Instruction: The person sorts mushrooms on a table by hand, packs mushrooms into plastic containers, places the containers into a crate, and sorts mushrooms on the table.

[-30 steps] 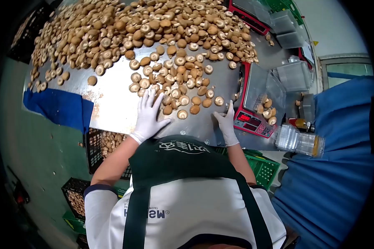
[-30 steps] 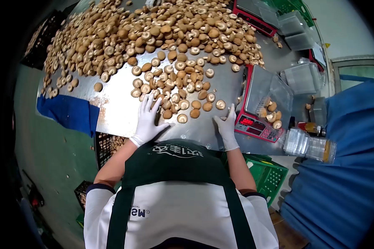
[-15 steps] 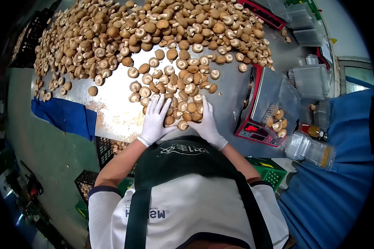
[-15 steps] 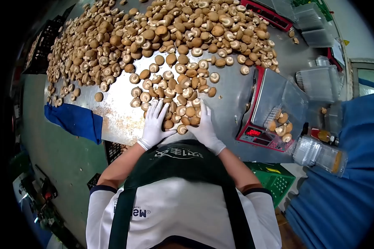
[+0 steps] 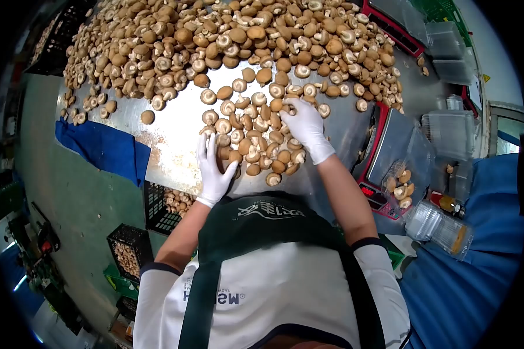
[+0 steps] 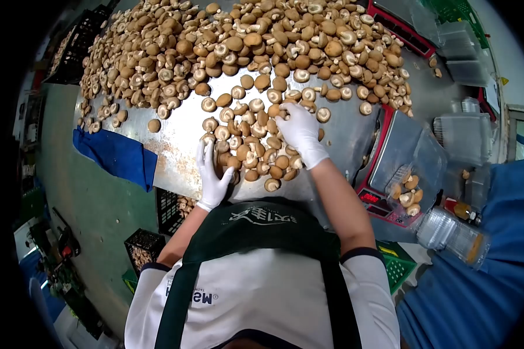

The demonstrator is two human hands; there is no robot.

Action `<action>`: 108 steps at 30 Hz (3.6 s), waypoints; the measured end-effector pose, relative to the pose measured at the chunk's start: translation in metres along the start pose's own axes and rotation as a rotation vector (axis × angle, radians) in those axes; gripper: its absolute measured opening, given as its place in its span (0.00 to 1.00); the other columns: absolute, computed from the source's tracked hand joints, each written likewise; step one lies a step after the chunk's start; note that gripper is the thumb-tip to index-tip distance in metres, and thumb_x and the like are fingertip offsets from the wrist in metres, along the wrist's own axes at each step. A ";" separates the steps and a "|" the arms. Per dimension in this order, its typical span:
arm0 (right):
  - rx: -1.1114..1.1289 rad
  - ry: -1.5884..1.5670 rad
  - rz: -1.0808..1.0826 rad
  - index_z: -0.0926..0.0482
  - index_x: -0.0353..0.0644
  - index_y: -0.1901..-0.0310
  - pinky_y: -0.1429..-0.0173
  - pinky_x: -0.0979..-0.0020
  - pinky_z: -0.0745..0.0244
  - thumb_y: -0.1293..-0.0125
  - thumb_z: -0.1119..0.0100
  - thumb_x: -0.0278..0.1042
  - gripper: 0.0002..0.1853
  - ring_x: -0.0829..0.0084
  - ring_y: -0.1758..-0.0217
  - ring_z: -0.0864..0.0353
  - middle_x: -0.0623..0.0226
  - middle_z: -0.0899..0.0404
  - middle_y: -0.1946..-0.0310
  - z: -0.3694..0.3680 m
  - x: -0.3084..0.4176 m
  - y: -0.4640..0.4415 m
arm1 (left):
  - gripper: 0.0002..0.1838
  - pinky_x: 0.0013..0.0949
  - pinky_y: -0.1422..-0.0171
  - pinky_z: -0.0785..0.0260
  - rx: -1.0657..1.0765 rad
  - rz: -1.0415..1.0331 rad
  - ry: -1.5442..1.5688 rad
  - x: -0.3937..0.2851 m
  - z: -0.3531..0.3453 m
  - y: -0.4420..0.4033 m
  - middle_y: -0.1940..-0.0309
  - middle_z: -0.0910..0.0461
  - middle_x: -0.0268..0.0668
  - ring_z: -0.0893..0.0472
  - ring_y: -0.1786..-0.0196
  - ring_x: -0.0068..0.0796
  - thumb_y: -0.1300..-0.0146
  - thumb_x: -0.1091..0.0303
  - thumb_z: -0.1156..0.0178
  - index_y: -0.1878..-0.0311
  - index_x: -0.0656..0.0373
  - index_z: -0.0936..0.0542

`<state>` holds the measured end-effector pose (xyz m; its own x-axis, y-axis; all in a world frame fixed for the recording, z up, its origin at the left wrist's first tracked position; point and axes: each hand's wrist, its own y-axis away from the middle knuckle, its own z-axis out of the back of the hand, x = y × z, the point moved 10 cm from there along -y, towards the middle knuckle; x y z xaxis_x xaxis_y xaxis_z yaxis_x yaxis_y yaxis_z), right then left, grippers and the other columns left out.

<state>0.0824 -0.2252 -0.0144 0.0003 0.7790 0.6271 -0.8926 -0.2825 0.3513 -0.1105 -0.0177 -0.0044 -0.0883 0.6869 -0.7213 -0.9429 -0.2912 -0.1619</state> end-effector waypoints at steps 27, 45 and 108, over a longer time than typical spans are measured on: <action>-0.785 0.238 -0.370 0.26 0.45 0.33 0.27 0.60 0.36 0.27 0.43 0.36 0.23 0.56 0.32 0.29 0.55 0.29 0.34 0.252 -0.207 0.266 | 0.41 0.48 0.21 0.46 0.064 0.057 0.020 0.013 0.007 0.036 0.23 0.54 0.53 0.41 0.24 0.52 0.39 0.70 0.33 0.26 0.67 0.40; 0.054 -0.874 -0.213 0.27 0.39 0.37 0.53 0.70 0.19 0.31 0.47 0.28 0.21 0.72 0.48 0.18 0.61 0.21 0.45 -0.041 -0.109 0.088 | 0.48 0.49 0.22 0.45 0.070 0.091 0.073 0.027 -0.002 0.039 0.25 0.43 0.59 0.38 0.26 0.57 0.40 0.60 0.30 0.23 0.67 0.46; -0.101 0.157 0.448 0.51 0.33 0.24 0.21 0.46 0.50 0.54 0.21 0.56 0.64 0.42 0.20 0.50 0.38 0.51 0.23 -0.039 -0.093 0.177 | 0.73 0.53 0.19 0.53 0.259 0.168 0.125 0.019 -0.008 0.067 0.22 0.54 0.63 0.50 0.20 0.62 0.65 0.49 0.17 0.21 0.67 0.54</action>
<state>-0.0935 -0.3261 -0.0373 -0.4551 0.6702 0.5863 -0.8288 -0.5595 -0.0039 -0.1725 -0.0291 -0.0345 -0.2244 0.5523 -0.8029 -0.9702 -0.2037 0.1310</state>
